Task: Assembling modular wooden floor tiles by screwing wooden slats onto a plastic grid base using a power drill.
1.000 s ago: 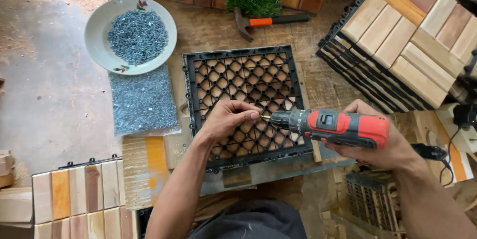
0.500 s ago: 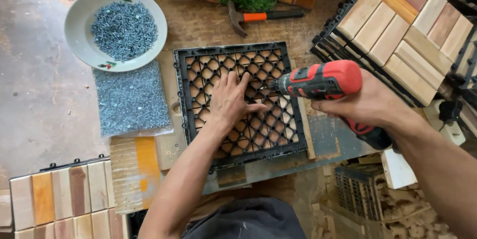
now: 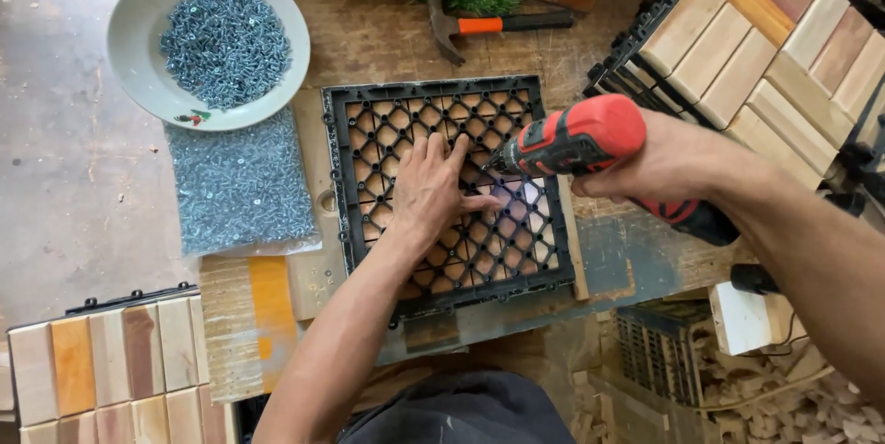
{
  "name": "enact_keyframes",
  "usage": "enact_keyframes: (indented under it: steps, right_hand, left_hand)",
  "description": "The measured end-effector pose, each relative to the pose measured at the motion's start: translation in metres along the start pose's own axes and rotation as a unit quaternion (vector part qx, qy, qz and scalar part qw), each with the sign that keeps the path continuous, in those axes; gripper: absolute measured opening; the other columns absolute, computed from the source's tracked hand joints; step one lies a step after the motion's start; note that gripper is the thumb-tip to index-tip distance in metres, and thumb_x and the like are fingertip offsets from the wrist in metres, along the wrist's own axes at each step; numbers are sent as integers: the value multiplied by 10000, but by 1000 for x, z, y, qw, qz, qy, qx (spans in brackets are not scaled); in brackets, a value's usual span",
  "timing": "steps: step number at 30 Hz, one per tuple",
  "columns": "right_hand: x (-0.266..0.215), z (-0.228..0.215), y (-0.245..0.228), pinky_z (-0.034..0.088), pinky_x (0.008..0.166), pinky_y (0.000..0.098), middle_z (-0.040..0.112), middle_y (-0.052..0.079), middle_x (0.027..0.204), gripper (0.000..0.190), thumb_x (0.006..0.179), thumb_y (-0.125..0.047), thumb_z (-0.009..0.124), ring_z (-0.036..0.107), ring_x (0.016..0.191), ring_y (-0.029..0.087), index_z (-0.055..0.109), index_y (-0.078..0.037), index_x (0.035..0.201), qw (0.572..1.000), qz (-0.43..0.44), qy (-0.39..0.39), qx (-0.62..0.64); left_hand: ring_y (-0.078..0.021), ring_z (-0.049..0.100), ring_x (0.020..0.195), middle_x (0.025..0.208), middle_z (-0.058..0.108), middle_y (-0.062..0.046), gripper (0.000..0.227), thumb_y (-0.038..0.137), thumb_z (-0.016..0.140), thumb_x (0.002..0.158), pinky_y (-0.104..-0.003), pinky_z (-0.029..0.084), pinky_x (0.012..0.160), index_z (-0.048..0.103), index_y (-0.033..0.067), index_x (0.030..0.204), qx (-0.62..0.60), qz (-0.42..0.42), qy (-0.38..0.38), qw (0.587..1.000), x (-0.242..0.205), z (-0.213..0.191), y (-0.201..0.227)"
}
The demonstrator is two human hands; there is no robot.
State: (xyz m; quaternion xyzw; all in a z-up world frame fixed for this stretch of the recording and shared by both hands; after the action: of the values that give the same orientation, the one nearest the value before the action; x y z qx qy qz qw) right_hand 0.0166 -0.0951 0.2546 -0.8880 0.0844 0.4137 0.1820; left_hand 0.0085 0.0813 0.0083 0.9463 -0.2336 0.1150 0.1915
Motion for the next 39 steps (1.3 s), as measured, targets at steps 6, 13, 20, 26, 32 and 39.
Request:
enact_keyframes:
  steps: [6, 13, 20, 26, 32, 39]
  right_hand:
    - [-3, -8, -26, 454, 561, 339, 589, 74, 636, 341, 761, -67, 733, 506, 565, 210, 742, -190, 1079, 999, 2, 24, -49]
    - [16, -5, -11, 434, 519, 345, 568, 63, 601, 208, 746, -60, 739, 494, 546, 194, 682, -129, 934, 996, -37, 24, -75]
    - [10, -2, -19, 495, 733, 401, 689, 111, 793, 284, 708, -141, 782, 629, 813, 282, 708, -137, 983, 991, -61, 18, -116]
    - [0, -2, -20, 545, 980, 481, 775, 170, 1151, 805, 751, -101, 726, 761, 1034, 379, 559, -389, 1484, 966, -81, 11, -246]
    - [-32, 1, 34, 524, 967, 462, 778, 141, 1173, 776, 673, -119, 751, 703, 1091, 305, 633, -300, 1418, 984, -141, 83, -64]
    - [-30, 52, 157, 590, 587, 337, 759, 156, 754, 395, 655, 22, 904, 693, 639, 161, 796, -33, 1031, 880, -278, 299, 242]
  left_hand:
    - [-277, 535, 955, 1065, 541, -123, 1158, 973, 653, 647, -418, 498, 815, 589, 72, 1371, -18, -8, -18, 1000, 0, 1, 0]
    - [-274, 526, 945, 1071, 527, -121, 1127, 968, 654, 660, -413, 495, 830, 589, 73, 1342, -20, -8, -12, 1000, 1, -1, 0]
    - [-264, 485, 923, 1028, 469, -89, 1122, 888, 727, 598, -402, 442, 794, 614, 65, 1352, -54, -12, 1, 998, -2, 2, 0]
    - [-285, 489, 921, 1002, 432, -66, 1095, 791, 835, 523, -403, 412, 779, 645, 72, 1327, -94, -12, 19, 995, -1, -2, 2]
    - [-316, 531, 938, 984, 453, -81, 1114, 823, 807, 480, -422, 441, 776, 654, 90, 1306, -84, -8, 43, 996, 1, 2, 0]
    - [-152, 728, 954, 1036, 747, -76, 466, 33, 623, 837, -304, 611, 858, 725, 109, 1285, -572, -329, 36, 750, -7, -38, 5]
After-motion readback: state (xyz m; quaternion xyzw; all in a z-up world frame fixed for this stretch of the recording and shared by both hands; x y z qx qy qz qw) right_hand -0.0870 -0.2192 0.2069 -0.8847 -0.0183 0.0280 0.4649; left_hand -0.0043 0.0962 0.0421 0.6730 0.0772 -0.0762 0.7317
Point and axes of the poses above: each hand's wrist, its own x-axis towards the middle knuckle, its own z-axis out of the palm, y = z × x, the point moved 2 cm from there along x, towards the middle knuckle
